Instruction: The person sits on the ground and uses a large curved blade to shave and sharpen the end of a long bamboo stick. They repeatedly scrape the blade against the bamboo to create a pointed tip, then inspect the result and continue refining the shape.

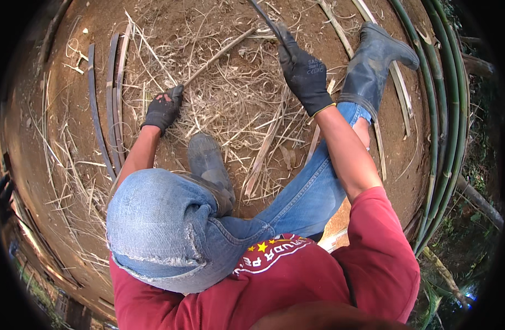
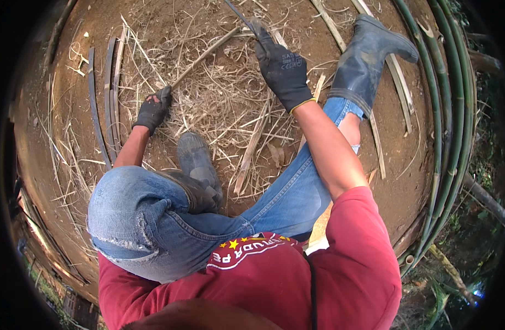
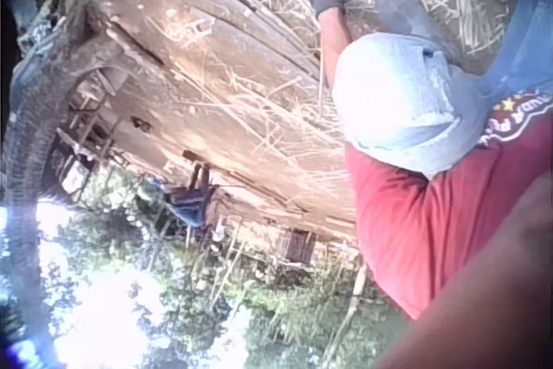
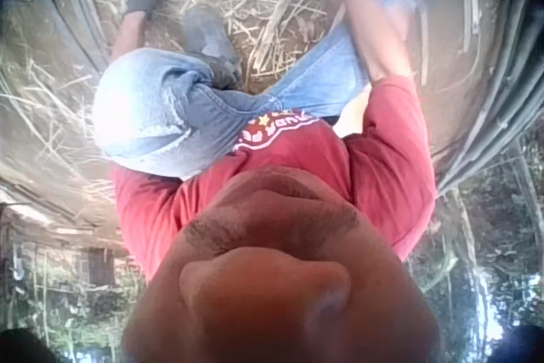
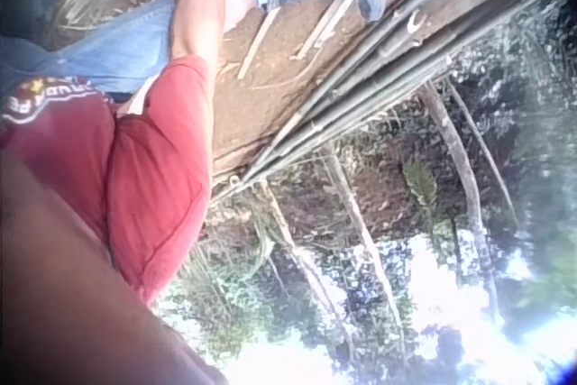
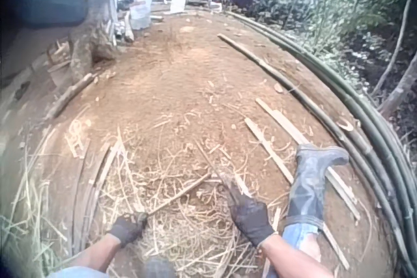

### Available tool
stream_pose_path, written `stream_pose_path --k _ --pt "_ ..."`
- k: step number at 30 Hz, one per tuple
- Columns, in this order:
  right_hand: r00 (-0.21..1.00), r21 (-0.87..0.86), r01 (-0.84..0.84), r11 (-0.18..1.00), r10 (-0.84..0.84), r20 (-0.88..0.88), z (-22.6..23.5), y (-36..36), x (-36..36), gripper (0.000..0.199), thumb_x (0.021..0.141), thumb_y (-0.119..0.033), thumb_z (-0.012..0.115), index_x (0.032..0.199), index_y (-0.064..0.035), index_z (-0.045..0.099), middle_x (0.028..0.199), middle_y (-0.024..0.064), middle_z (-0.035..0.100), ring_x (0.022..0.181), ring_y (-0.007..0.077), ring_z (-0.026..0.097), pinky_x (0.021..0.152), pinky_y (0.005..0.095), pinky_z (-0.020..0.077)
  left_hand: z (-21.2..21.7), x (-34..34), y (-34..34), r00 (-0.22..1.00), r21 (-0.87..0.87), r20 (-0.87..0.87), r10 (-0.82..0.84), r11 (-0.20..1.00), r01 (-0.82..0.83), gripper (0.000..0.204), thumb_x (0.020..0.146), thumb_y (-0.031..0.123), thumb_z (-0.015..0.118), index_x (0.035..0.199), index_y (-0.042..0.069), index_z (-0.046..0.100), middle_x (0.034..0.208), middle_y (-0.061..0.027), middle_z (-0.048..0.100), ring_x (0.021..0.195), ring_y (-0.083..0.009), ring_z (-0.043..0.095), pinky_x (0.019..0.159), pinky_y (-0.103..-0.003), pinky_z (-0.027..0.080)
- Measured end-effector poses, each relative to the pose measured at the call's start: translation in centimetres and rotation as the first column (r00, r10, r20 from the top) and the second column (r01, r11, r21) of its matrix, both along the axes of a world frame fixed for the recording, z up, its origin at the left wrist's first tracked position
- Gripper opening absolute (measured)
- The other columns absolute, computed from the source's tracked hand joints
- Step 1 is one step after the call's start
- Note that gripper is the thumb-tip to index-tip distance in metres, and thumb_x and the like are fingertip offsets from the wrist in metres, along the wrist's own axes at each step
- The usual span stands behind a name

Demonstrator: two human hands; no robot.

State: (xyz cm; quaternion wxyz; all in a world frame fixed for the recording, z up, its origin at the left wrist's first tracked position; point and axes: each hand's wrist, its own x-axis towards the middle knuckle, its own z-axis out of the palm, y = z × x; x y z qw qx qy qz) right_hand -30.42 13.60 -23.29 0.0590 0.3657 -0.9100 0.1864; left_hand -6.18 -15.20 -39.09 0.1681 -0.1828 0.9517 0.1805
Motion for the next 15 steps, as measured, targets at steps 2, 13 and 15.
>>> stream_pose_path --k 2,13,15 --pt "0.989 -0.308 -0.109 0.945 0.071 -0.133 -0.9 0.6 -0.2 0.041 0.100 -0.033 0.052 0.140 -0.0223 0.053 0.087 0.0193 0.069 0.072 0.0362 0.067 0.058 0.0428 0.0510 0.4 -1.3 -0.9 0.999 0.011 -0.014 -0.033 0.999 0.033 0.059 0.102 0.054 0.028 0.115 0.011 0.065 0.109 -0.0203 0.068 0.104 -0.0375 0.062 0.094 -0.046 0.048" --pt "0.979 0.406 0.045 0.913 -0.122 0.165 -4.8 3.1 -1.1 0.045 0.100 -0.038 0.047 0.140 -0.0168 0.053 0.089 0.0195 0.069 0.073 0.0377 0.067 0.061 0.0456 0.0527 3.1 -2.9 0.4 0.982 0.147 0.128 0.140 0.976 -0.158 0.051 0.104 0.048 0.028 0.127 0.015 0.061 0.119 -0.0206 0.065 0.109 -0.0378 0.062 0.098 -0.044 0.047" --pt "0.989 0.266 0.098 0.959 -0.124 0.081 -3.7 2.5 -1.5 0.048 0.098 -0.035 0.049 0.145 -0.0252 0.045 0.084 0.0182 0.069 0.071 0.0366 0.067 0.061 0.0463 0.0524 1.6 -3.1 -0.5 0.995 0.097 0.011 0.101 0.990 -0.102 0.051 0.103 0.048 0.028 0.124 0.016 0.062 0.117 -0.0213 0.066 0.107 -0.0376 0.062 0.096 -0.045 0.047"
